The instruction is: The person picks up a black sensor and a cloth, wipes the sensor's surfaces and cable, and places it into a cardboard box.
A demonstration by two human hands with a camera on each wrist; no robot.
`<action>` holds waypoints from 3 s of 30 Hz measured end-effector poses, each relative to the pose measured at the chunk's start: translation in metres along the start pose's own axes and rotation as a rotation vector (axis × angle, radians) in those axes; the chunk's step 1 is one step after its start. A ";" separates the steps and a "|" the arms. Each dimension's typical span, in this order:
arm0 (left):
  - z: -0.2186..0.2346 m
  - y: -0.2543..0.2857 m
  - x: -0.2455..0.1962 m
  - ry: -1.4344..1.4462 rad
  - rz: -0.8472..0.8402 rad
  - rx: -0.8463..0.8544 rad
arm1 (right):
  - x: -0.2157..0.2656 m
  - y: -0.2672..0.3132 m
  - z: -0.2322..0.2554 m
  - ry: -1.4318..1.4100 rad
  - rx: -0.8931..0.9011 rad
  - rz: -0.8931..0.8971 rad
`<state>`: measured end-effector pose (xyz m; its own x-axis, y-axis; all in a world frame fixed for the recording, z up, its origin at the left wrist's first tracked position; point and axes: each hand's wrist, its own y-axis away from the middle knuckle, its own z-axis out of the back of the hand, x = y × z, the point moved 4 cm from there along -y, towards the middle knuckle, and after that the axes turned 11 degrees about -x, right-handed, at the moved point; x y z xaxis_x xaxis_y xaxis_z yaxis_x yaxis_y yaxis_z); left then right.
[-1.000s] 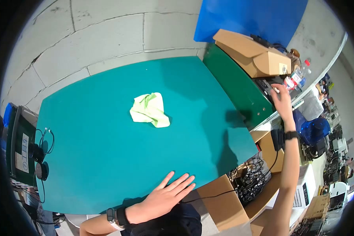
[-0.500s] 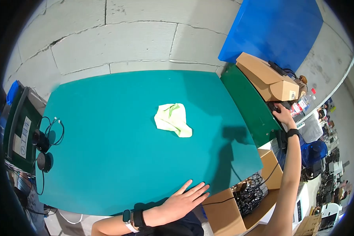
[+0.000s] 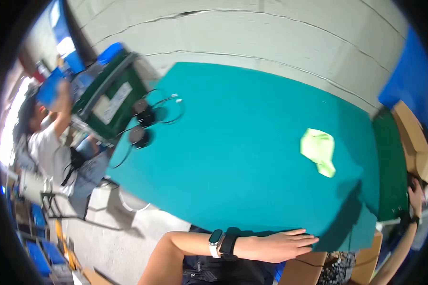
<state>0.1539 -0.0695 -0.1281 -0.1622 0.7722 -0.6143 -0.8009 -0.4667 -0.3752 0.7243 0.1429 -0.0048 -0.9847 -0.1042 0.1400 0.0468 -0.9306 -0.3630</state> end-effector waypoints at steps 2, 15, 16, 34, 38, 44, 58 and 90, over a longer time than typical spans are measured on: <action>0.022 0.016 0.000 -0.025 0.066 -0.077 | -0.024 -0.001 -0.005 -0.002 -0.005 0.010; 0.300 0.283 0.055 -1.145 0.999 -0.864 | 0.073 -0.002 0.021 0.222 -0.464 0.123; 0.306 0.303 0.063 -1.232 1.090 -0.812 | 0.125 0.001 0.026 0.253 -0.499 0.124; 0.249 0.134 0.076 0.571 0.784 -1.086 | 0.478 0.001 -0.163 -0.323 -0.122 0.522; 0.209 0.077 0.111 1.263 0.665 -1.065 | 0.470 -0.020 -0.181 -0.600 0.076 0.147; 0.178 0.056 0.123 1.122 0.752 -0.973 | 0.515 0.008 -0.142 -1.359 -0.038 -0.190; 0.162 0.066 0.109 0.836 0.800 -0.964 | 0.568 0.052 -0.126 -0.863 0.058 0.504; 0.155 0.058 0.108 1.072 0.621 -0.920 | 0.551 0.053 -0.118 -0.592 -0.128 0.507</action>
<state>0.0005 0.0534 -0.1091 0.4746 -0.1110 -0.8732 -0.0801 -0.9933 0.0828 0.1640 0.0773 -0.0556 -0.5934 -0.7080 0.3829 0.4110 -0.6756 -0.6121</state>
